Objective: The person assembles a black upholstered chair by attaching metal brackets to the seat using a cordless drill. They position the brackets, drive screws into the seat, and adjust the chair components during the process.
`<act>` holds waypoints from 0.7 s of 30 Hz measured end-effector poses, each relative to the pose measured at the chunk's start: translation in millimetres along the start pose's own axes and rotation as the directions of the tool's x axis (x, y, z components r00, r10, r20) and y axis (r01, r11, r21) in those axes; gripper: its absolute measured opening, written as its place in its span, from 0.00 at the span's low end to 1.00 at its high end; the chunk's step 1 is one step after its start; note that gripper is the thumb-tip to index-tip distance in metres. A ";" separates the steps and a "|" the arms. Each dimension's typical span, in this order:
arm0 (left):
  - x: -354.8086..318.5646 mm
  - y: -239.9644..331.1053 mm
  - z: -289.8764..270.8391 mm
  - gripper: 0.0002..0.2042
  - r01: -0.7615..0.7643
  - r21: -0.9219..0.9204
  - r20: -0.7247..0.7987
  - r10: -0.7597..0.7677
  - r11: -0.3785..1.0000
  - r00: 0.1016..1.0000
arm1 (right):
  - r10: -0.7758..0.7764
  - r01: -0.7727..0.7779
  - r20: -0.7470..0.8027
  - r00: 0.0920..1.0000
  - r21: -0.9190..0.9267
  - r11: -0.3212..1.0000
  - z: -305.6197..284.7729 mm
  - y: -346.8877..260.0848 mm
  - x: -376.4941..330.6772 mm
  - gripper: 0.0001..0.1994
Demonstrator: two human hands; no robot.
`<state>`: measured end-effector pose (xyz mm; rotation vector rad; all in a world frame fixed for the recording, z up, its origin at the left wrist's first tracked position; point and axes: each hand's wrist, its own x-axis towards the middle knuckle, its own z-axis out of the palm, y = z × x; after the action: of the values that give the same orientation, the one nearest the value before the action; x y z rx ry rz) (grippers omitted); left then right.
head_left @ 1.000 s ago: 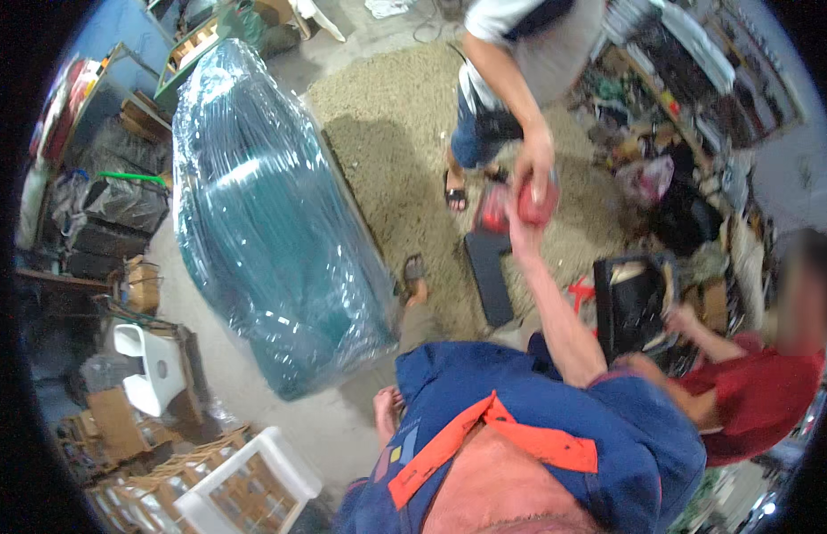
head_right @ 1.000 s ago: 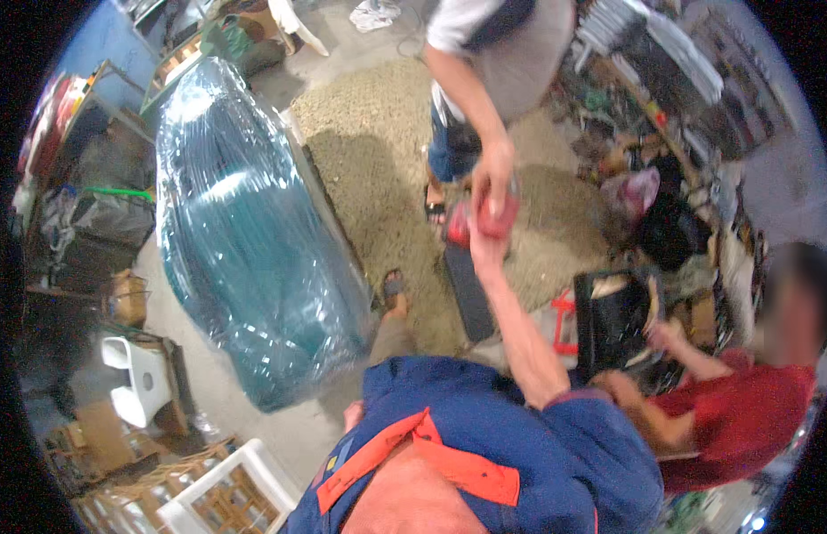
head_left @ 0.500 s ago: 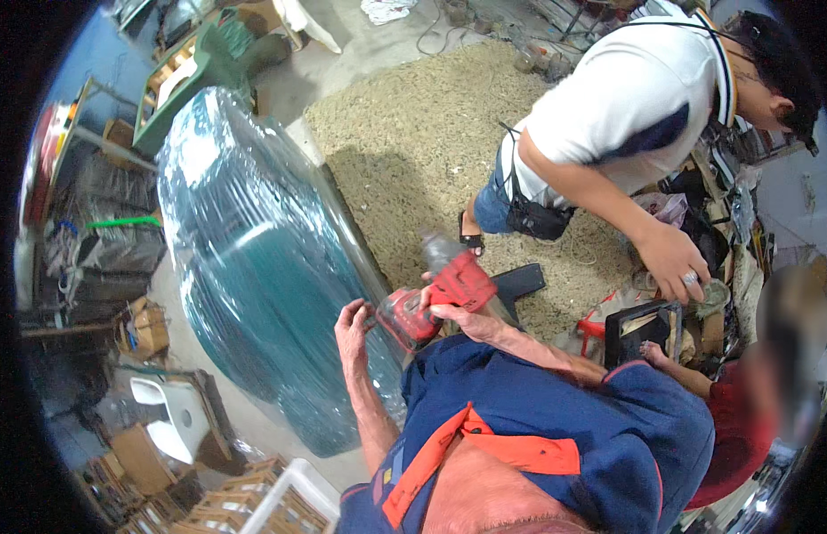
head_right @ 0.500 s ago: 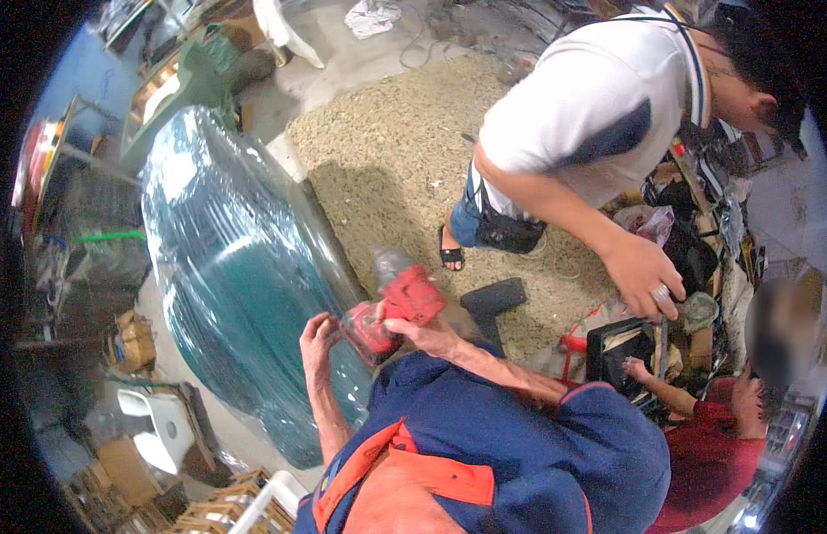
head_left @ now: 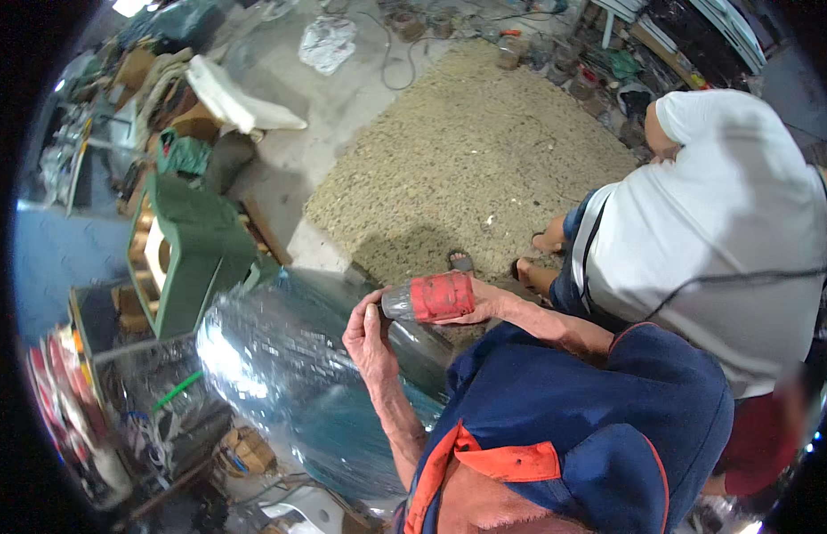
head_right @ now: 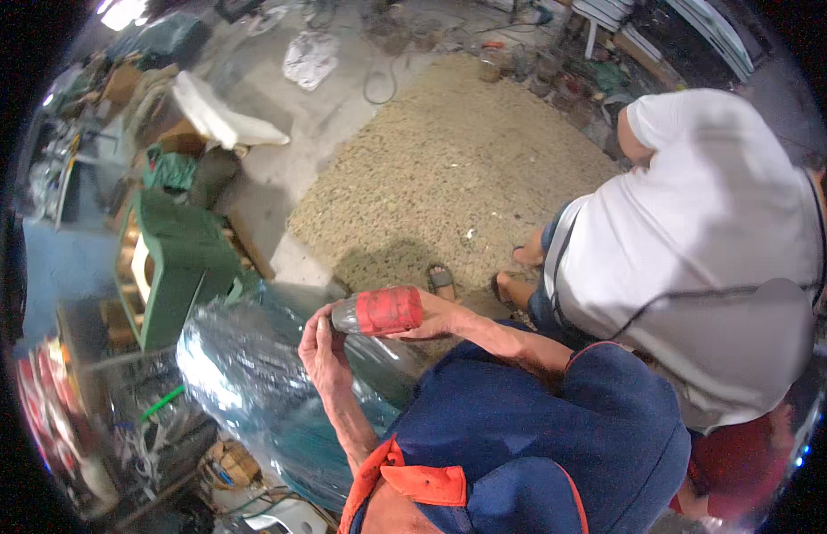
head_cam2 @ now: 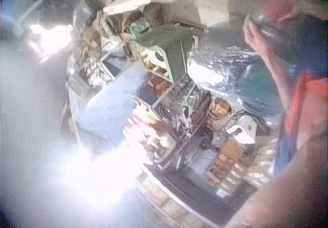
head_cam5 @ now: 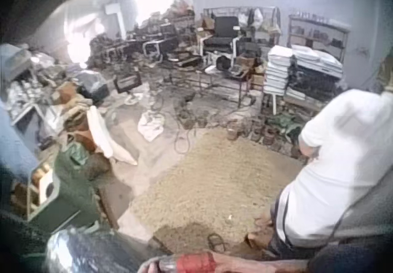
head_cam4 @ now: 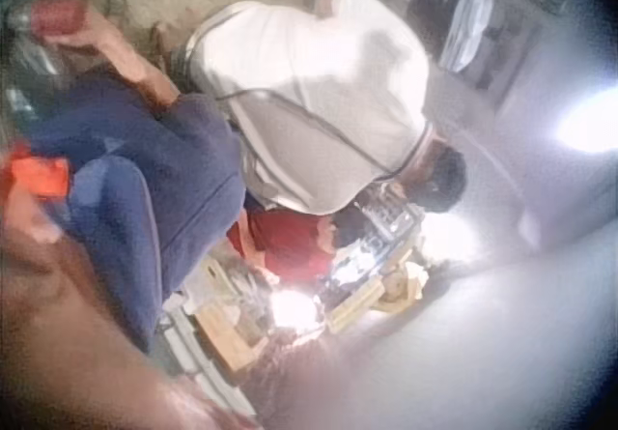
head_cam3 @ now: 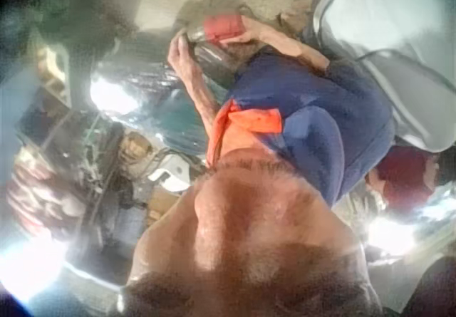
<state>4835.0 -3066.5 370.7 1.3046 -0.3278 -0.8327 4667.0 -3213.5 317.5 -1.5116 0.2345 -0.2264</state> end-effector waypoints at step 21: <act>702.6 128.4 15.8 0.10 0.145 0.043 0.287 -0.151 0.989 0.946 | 0.160 -0.144 -0.068 0.985 0.193 0.971 -343.3 -37.2 578.2 0.42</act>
<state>5345.5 -3564.8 332.1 1.2374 -0.4751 -1.1557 5120.1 -3711.5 332.2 -1.2923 0.3839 -0.1839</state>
